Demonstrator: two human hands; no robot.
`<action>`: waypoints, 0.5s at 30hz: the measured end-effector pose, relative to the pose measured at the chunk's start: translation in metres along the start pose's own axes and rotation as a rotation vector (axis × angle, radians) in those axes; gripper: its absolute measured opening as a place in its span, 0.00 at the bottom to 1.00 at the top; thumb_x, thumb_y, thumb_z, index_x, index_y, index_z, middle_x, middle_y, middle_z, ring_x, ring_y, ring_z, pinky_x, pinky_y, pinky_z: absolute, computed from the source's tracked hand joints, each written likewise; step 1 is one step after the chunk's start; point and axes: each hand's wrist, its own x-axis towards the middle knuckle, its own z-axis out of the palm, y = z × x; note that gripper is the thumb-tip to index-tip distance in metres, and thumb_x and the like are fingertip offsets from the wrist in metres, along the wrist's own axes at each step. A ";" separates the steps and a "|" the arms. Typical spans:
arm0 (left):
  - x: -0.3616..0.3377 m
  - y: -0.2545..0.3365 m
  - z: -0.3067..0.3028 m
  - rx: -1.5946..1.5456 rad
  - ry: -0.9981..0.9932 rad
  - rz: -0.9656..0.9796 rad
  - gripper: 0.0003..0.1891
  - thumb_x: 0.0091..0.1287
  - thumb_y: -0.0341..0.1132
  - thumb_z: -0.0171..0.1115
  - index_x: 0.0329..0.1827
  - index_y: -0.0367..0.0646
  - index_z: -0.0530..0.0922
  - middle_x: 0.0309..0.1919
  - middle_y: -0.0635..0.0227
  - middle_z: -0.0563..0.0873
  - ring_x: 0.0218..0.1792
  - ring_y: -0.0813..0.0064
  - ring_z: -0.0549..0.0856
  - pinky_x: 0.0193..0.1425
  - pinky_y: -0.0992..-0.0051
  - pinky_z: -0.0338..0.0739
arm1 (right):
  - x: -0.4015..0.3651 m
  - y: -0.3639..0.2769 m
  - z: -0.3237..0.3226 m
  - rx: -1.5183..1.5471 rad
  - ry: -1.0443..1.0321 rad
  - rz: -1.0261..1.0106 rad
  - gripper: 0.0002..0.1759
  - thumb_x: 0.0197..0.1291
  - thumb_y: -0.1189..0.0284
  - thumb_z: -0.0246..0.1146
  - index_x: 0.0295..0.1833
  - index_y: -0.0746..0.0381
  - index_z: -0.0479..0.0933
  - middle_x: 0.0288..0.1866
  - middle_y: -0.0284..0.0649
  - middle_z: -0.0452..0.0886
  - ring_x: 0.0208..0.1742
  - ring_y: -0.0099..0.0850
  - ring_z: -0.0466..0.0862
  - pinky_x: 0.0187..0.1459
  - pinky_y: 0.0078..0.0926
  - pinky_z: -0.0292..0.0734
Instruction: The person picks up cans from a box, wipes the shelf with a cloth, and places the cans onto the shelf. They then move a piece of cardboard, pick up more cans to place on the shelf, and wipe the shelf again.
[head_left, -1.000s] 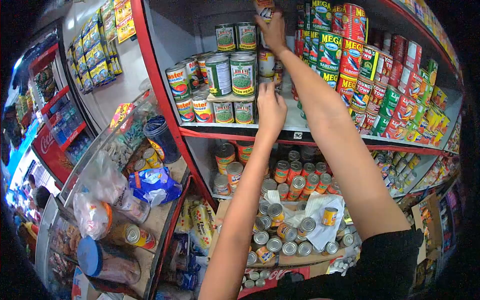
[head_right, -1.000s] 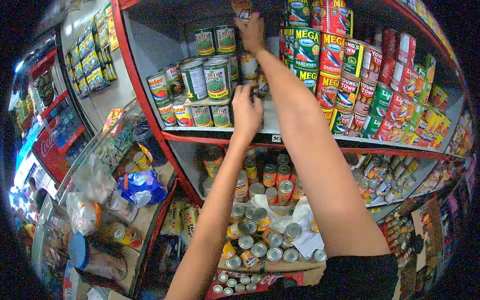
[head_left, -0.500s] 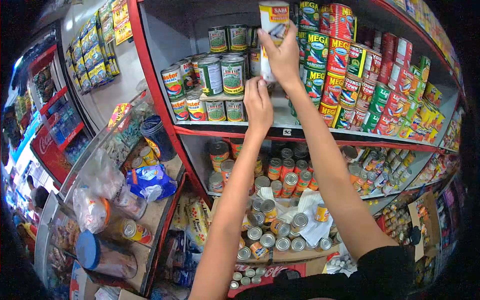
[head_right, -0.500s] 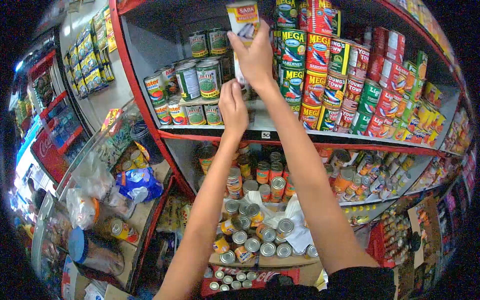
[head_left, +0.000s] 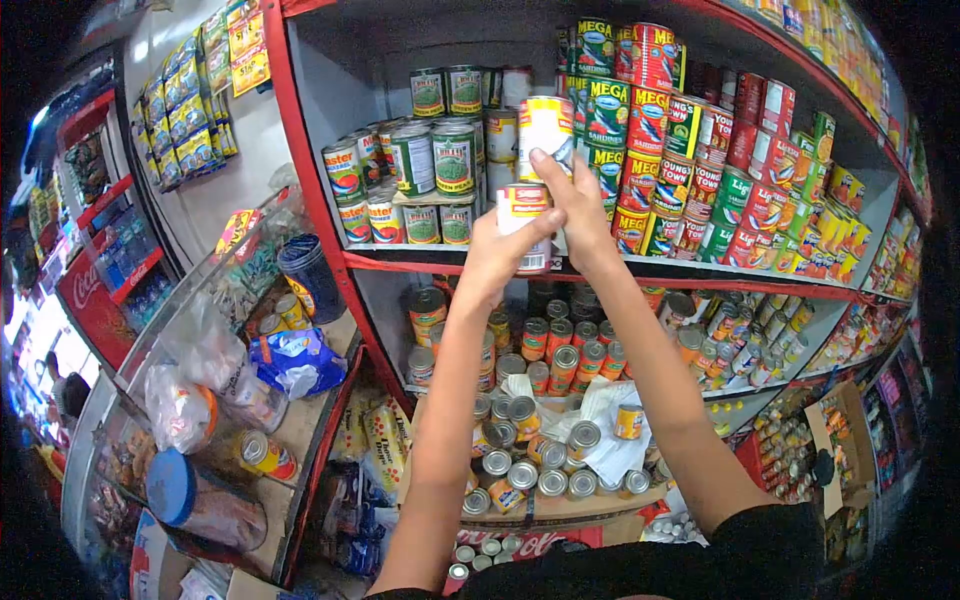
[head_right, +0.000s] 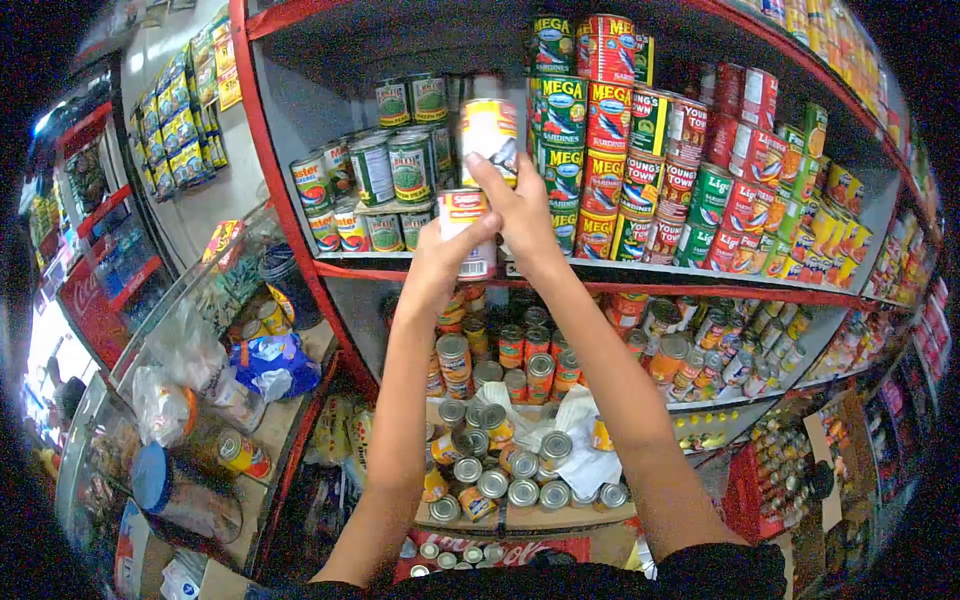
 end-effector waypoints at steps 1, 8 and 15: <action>-0.006 -0.003 -0.001 -0.172 0.138 0.037 0.21 0.61 0.43 0.64 0.50 0.37 0.73 0.36 0.71 0.81 0.38 0.79 0.81 0.45 0.77 0.75 | -0.002 0.002 0.001 0.008 -0.005 0.001 0.21 0.61 0.59 0.59 0.52 0.63 0.69 0.36 0.32 0.77 0.38 0.18 0.76 0.42 0.21 0.72; -0.028 0.005 -0.016 -0.796 0.054 0.158 0.34 0.57 0.55 0.60 0.59 0.40 0.68 0.57 0.56 0.74 0.60 0.56 0.72 0.60 0.41 0.63 | -0.038 0.018 0.004 -0.528 -0.094 -0.217 0.26 0.67 0.55 0.47 0.58 0.66 0.67 0.43 0.52 0.80 0.43 0.42 0.81 0.47 0.34 0.72; -0.056 0.006 -0.002 -0.944 0.145 0.112 0.34 0.55 0.51 0.64 0.61 0.43 0.66 0.59 0.58 0.71 0.62 0.55 0.69 0.64 0.33 0.54 | 0.026 0.073 -0.023 -0.637 0.049 -0.058 0.25 0.66 0.55 0.48 0.44 0.66 0.78 0.31 0.52 0.81 0.36 0.42 0.82 0.39 0.36 0.73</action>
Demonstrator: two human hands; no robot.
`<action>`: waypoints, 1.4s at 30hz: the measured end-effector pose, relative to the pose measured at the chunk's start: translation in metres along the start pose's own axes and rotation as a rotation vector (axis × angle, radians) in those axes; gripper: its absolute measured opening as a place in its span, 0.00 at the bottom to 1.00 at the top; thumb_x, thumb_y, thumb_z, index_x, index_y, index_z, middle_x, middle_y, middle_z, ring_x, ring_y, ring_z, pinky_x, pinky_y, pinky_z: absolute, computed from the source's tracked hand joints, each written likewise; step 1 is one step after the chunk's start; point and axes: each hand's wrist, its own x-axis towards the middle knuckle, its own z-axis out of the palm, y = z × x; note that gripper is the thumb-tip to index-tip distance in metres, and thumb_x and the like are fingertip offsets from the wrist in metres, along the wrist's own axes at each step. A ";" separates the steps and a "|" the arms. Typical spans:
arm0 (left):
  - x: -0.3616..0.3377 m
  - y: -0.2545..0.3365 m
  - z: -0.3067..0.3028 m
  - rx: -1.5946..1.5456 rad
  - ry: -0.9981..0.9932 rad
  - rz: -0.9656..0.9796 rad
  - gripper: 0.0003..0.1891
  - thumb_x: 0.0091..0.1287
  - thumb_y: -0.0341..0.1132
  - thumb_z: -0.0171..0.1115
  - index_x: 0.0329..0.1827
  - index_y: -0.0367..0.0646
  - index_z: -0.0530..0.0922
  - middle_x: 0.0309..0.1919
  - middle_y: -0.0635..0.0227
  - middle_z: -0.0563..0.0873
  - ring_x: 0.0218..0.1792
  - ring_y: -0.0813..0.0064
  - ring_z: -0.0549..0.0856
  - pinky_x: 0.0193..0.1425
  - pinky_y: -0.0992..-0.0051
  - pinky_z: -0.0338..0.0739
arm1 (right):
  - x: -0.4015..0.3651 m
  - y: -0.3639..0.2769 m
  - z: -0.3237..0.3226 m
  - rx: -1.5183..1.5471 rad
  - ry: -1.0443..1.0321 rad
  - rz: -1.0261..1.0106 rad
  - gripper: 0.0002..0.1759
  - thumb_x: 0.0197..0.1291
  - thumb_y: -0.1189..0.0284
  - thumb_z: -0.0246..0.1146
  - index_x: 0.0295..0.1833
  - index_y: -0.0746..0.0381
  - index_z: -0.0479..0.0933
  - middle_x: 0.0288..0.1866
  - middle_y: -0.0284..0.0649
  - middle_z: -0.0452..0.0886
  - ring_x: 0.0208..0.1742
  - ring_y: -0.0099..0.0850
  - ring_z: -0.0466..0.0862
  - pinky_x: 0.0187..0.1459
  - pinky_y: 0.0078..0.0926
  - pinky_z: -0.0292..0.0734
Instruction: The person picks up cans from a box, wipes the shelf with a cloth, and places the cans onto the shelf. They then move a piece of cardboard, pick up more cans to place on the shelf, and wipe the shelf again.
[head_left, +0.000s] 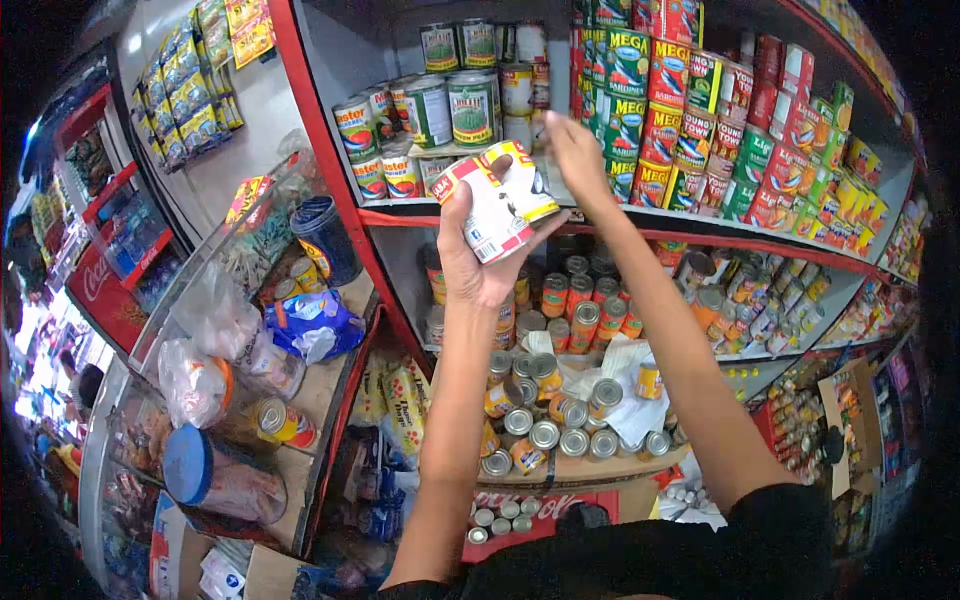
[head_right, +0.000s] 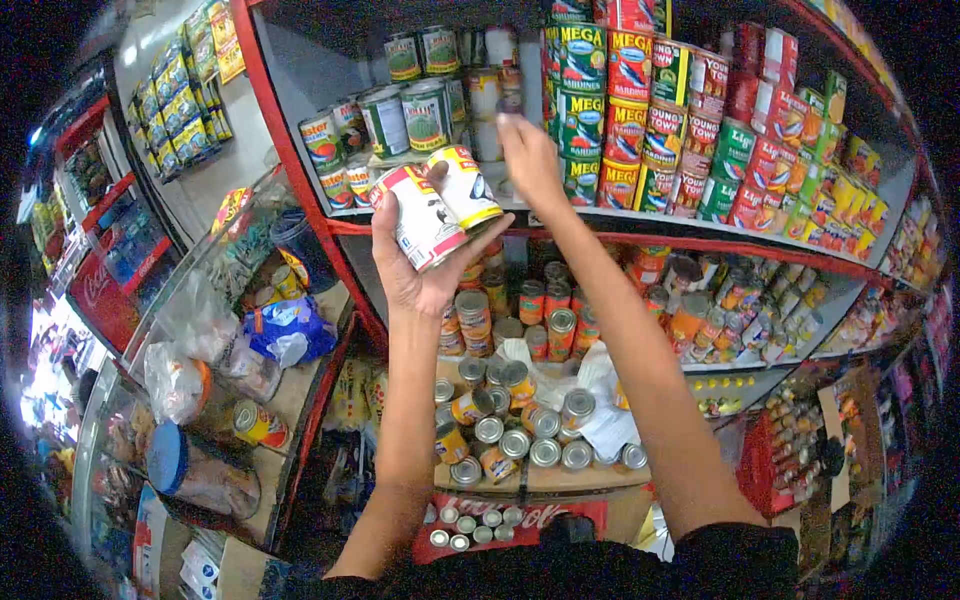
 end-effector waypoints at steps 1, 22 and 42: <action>-0.003 -0.001 0.000 -0.003 0.012 0.014 0.33 0.55 0.51 0.64 0.61 0.44 0.67 0.60 0.60 0.71 0.62 0.55 0.68 0.63 0.32 0.54 | 0.019 0.016 0.012 0.050 0.062 0.035 0.20 0.59 0.62 0.57 0.48 0.67 0.75 0.38 0.51 0.81 0.42 0.43 0.82 0.44 0.34 0.74; -0.040 -0.014 -0.033 0.183 0.107 -0.122 0.34 0.55 0.46 0.63 0.63 0.41 0.65 0.60 0.56 0.72 0.59 0.52 0.72 0.59 0.33 0.62 | 0.095 0.069 0.055 -0.430 -0.050 0.184 0.45 0.34 0.54 0.72 0.59 0.65 0.67 0.49 0.54 0.79 0.51 0.46 0.79 0.52 0.38 0.74; -0.038 -0.017 -0.052 0.113 0.158 -0.169 0.28 0.58 0.38 0.62 0.60 0.35 0.67 0.52 0.56 0.78 0.50 0.63 0.80 0.54 0.55 0.77 | 0.121 0.093 0.073 0.014 -0.038 0.303 0.35 0.38 0.67 0.72 0.56 0.65 0.71 0.50 0.44 0.79 0.50 0.35 0.79 0.51 0.32 0.74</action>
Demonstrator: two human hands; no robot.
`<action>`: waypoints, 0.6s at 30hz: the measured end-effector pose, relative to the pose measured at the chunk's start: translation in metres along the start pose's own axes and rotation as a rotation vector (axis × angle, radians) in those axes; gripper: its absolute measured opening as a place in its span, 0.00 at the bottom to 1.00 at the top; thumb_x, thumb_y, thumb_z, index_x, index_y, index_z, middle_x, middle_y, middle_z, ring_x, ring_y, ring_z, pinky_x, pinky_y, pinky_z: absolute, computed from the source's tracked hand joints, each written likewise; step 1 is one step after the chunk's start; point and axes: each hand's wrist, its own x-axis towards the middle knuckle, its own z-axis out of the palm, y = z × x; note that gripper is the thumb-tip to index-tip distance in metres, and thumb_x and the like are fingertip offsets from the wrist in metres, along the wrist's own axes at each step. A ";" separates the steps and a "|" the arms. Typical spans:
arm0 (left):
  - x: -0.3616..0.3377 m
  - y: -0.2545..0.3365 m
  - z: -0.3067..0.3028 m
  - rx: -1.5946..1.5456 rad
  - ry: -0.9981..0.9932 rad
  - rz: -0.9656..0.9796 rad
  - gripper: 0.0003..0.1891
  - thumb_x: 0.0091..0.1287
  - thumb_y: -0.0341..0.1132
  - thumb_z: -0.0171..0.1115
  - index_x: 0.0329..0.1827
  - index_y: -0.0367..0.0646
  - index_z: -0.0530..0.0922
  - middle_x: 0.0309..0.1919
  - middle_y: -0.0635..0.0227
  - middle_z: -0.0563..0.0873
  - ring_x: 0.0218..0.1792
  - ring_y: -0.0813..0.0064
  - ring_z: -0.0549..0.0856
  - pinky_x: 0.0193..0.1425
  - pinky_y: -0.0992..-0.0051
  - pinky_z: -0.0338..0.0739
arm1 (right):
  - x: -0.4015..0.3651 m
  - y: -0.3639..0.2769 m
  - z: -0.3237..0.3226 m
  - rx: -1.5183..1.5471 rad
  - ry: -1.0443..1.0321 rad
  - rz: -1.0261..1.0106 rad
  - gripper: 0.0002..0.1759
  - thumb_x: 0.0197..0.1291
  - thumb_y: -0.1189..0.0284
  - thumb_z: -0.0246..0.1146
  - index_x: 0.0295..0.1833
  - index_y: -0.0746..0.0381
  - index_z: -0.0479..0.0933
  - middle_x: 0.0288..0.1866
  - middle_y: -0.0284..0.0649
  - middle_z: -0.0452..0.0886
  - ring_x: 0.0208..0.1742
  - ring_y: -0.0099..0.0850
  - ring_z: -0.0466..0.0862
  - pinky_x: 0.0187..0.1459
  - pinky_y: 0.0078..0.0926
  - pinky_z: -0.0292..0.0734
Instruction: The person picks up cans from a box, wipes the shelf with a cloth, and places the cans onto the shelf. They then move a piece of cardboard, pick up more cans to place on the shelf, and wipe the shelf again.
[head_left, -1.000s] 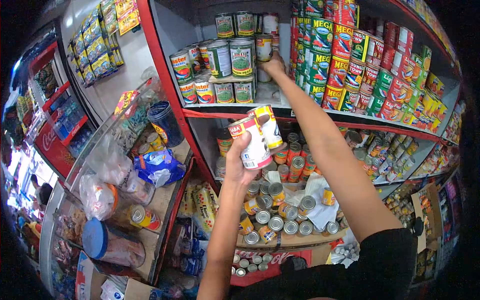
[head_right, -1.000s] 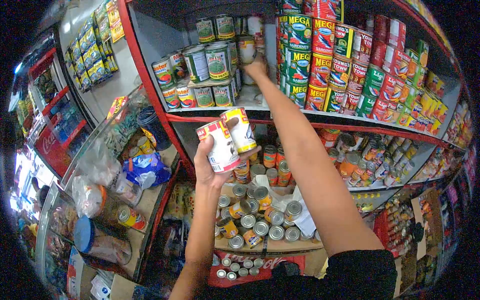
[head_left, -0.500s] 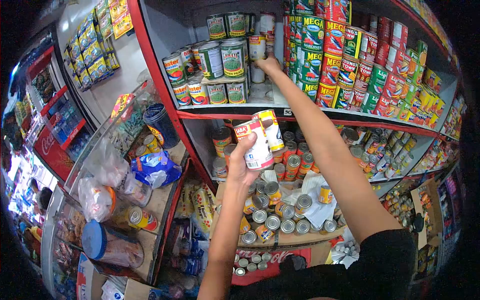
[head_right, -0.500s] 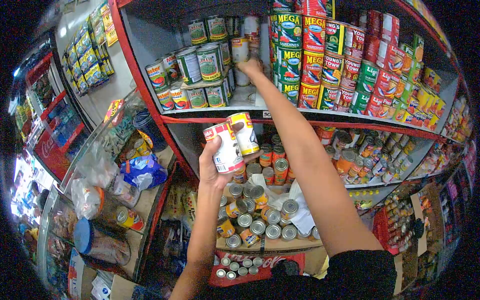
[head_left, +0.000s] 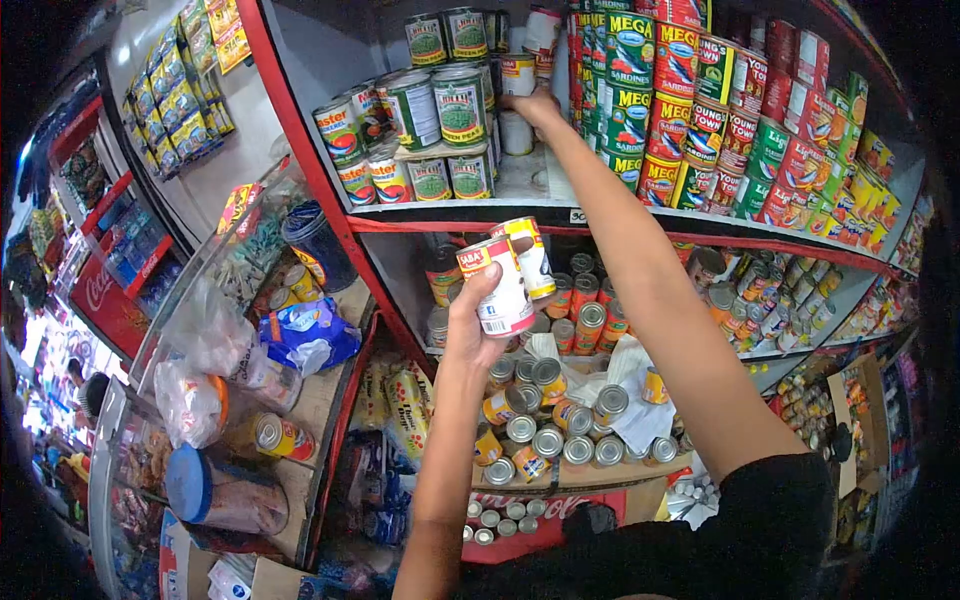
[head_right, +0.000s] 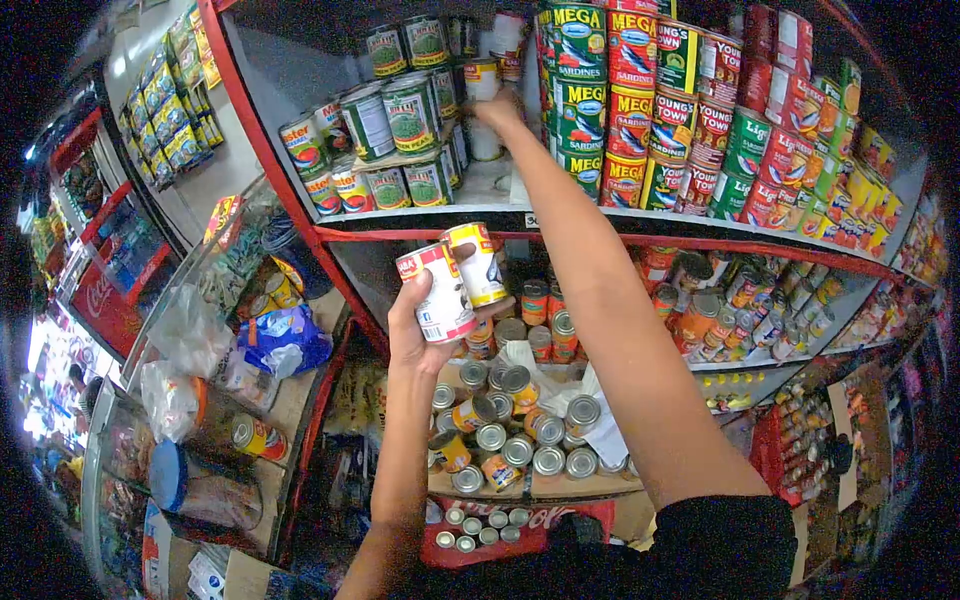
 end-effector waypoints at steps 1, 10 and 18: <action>0.000 -0.002 0.001 -0.007 0.006 -0.001 0.28 0.59 0.38 0.62 0.60 0.35 0.67 0.51 0.55 0.78 0.49 0.63 0.81 0.54 0.55 0.78 | -0.005 -0.003 -0.002 -0.002 -0.001 0.002 0.35 0.38 0.67 0.72 0.56 0.65 0.71 0.50 0.44 0.79 0.50 0.35 0.79 0.51 0.32 0.74; 0.003 -0.014 -0.001 0.012 0.006 -0.068 0.29 0.58 0.39 0.62 0.61 0.37 0.66 0.53 0.56 0.77 0.52 0.59 0.78 0.57 0.47 0.71 | -0.008 -0.004 -0.003 -0.048 0.036 0.032 0.41 0.37 0.63 0.73 0.59 0.65 0.68 0.53 0.46 0.78 0.51 0.36 0.79 0.51 0.32 0.75; 0.004 -0.015 -0.013 0.069 0.069 -0.042 0.31 0.57 0.40 0.62 0.63 0.39 0.65 0.56 0.53 0.75 0.57 0.52 0.75 0.60 0.35 0.63 | -0.003 0.002 -0.005 -0.291 0.015 0.068 0.40 0.39 0.59 0.74 0.59 0.62 0.69 0.55 0.49 0.76 0.52 0.44 0.79 0.43 0.51 0.79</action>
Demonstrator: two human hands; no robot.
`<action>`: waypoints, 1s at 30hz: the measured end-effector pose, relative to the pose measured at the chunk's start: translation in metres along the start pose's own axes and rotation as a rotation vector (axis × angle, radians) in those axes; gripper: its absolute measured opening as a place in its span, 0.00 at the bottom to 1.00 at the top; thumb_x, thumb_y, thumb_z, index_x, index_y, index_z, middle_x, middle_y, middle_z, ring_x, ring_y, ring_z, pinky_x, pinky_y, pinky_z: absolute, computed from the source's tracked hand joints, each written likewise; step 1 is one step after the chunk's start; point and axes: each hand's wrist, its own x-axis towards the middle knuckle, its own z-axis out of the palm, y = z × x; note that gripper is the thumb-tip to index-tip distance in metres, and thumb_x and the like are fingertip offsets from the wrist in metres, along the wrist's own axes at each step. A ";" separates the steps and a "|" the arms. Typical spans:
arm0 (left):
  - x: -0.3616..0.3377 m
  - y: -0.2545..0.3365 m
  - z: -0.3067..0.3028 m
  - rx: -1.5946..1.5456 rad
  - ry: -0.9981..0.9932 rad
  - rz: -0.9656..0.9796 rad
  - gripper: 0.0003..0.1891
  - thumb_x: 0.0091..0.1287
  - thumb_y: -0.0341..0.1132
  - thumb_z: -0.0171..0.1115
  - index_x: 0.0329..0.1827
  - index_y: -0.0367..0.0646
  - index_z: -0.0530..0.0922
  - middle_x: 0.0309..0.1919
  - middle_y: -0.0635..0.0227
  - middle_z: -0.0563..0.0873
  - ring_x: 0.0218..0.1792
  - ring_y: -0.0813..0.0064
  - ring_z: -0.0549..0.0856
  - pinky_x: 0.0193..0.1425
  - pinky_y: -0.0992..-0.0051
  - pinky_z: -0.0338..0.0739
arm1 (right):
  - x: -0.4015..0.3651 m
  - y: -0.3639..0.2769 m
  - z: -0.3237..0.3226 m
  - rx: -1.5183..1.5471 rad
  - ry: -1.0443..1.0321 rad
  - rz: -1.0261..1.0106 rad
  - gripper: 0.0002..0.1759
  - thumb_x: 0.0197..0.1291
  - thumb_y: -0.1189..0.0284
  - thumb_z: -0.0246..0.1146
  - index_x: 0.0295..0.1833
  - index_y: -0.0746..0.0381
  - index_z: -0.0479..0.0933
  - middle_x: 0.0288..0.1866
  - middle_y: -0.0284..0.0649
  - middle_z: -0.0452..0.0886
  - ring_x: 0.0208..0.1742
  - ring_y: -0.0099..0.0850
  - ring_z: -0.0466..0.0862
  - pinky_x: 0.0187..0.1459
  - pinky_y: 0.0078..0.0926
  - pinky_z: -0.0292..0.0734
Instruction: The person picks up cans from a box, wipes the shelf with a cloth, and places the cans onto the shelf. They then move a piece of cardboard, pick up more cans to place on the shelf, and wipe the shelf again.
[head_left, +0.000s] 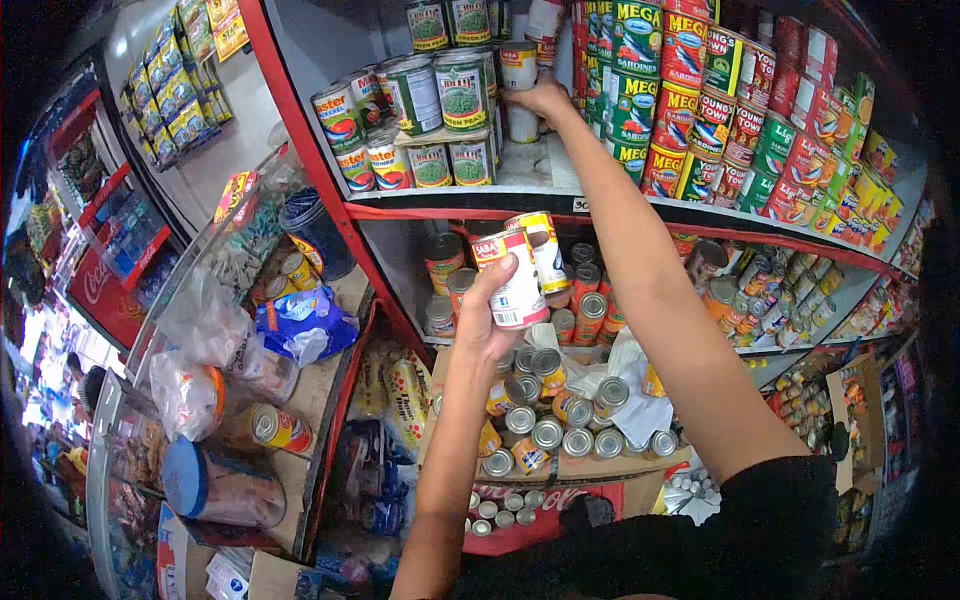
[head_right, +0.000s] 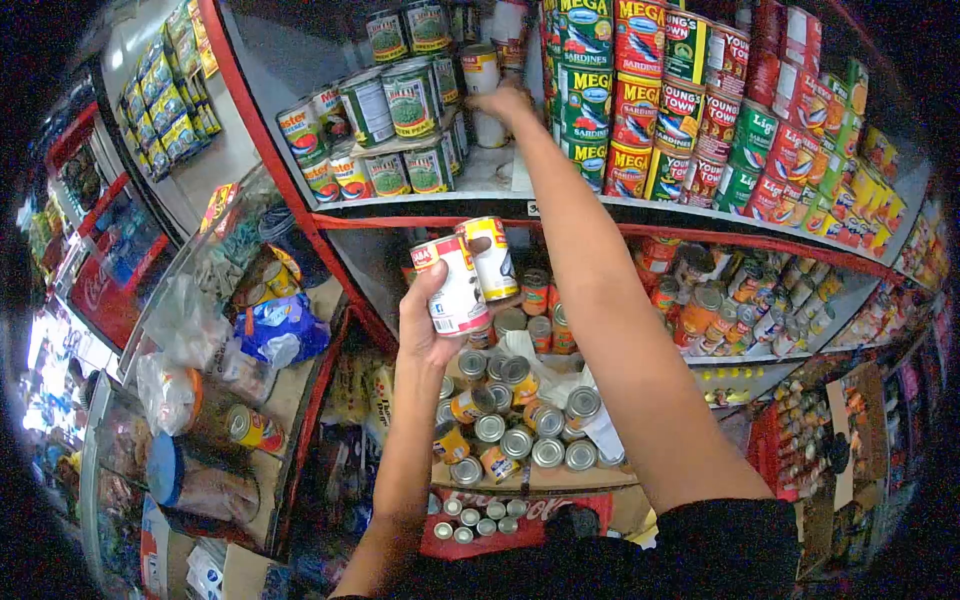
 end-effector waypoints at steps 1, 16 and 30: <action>-0.001 0.001 0.002 -0.007 0.002 0.007 0.30 0.57 0.40 0.62 0.63 0.40 0.65 0.56 0.54 0.75 0.57 0.52 0.75 0.59 0.34 0.63 | 0.005 0.004 0.003 0.000 -0.003 0.001 0.40 0.39 0.59 0.74 0.59 0.62 0.69 0.55 0.49 0.76 0.52 0.44 0.79 0.43 0.51 0.79; -0.038 0.021 0.001 0.003 -0.001 0.046 0.29 0.58 0.38 0.60 0.61 0.37 0.66 0.57 0.53 0.75 0.57 0.52 0.75 0.60 0.36 0.64 | -0.011 -0.010 -0.013 0.041 -0.117 0.045 0.46 0.38 0.58 0.75 0.63 0.61 0.63 0.56 0.48 0.75 0.51 0.45 0.80 0.42 0.50 0.81; -0.070 0.024 0.015 -0.040 -0.022 0.200 0.30 0.55 0.39 0.61 0.60 0.36 0.67 0.55 0.52 0.76 0.58 0.54 0.74 0.58 0.40 0.69 | -0.126 -0.053 -0.083 -0.025 0.343 -0.461 0.30 0.40 0.57 0.74 0.44 0.69 0.79 0.40 0.47 0.84 0.41 0.38 0.85 0.43 0.32 0.78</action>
